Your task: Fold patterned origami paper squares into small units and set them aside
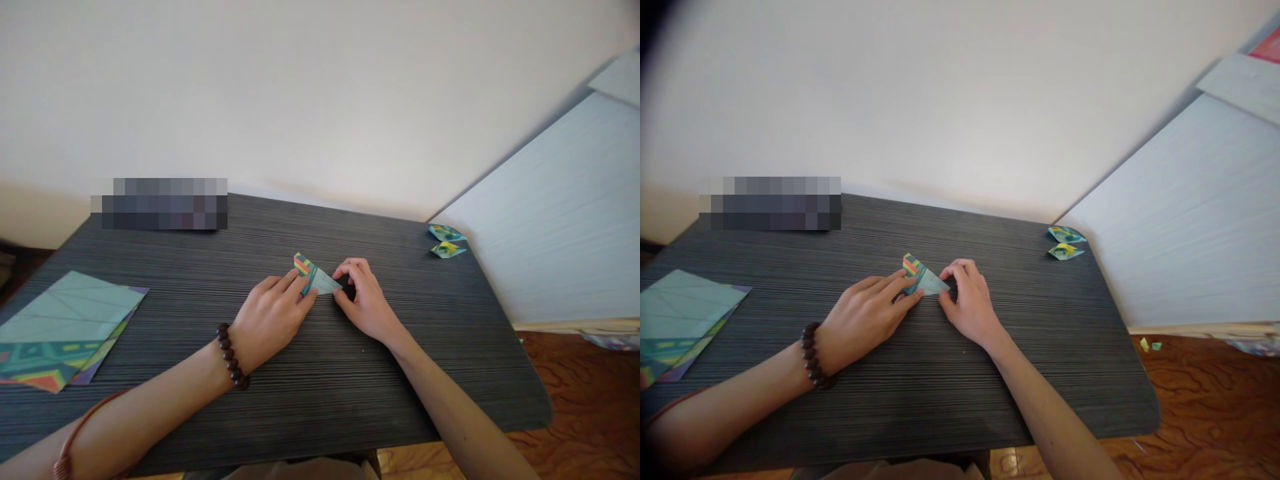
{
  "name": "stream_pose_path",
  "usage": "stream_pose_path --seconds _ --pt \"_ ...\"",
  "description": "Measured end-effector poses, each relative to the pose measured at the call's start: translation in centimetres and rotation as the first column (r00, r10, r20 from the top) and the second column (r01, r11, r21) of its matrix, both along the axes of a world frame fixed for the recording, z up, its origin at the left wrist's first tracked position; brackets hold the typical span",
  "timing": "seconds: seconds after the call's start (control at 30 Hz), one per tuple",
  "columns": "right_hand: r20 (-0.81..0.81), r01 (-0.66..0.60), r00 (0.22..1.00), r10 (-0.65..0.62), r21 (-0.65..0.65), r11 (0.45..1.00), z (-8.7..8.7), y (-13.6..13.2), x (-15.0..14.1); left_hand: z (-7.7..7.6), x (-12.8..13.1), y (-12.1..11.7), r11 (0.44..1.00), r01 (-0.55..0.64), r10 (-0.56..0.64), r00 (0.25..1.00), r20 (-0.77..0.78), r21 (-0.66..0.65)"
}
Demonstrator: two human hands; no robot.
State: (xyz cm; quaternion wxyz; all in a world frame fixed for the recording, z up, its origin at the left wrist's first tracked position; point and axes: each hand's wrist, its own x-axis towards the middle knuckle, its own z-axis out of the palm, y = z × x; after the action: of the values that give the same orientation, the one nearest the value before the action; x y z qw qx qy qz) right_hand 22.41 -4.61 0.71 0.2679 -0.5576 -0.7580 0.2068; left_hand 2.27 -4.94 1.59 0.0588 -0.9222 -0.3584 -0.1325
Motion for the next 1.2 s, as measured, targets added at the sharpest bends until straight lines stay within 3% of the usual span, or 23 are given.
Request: stream_pose_path --seconds 0.23,0.47,0.67,0.83,1.2 --pt "-0.039 0.006 0.999 -0.007 -0.026 1.0 -0.1 0.1 0.3 0.1 -0.1 -0.1 1.0 -0.005 0.005 1.0 -0.01 -0.013" --pt "0.019 0.04 0.999 -0.042 0.058 0.998 -0.4 -0.1 -0.3 0.0 -0.3 0.0 0.999 0.009 -0.008 0.999 0.031 -0.04" --pt "0.024 0.023 0.999 -0.023 0.015 1.0 -0.4 0.1 -0.1 0.0 -0.3 0.5 0.989 -0.039 0.063 0.984 0.165 -0.141" --pt "0.086 0.012 0.996 -0.018 0.066 0.998 -0.6 -0.2 -0.4 -0.4 -0.7 1.7 0.966 -0.02 0.104 0.943 0.317 -0.256" --pt "0.164 0.002 0.986 -0.012 0.064 0.998 -0.3 -0.3 -0.9 -0.5 -0.2 2.0 0.901 -0.095 0.243 0.919 0.312 -0.423"
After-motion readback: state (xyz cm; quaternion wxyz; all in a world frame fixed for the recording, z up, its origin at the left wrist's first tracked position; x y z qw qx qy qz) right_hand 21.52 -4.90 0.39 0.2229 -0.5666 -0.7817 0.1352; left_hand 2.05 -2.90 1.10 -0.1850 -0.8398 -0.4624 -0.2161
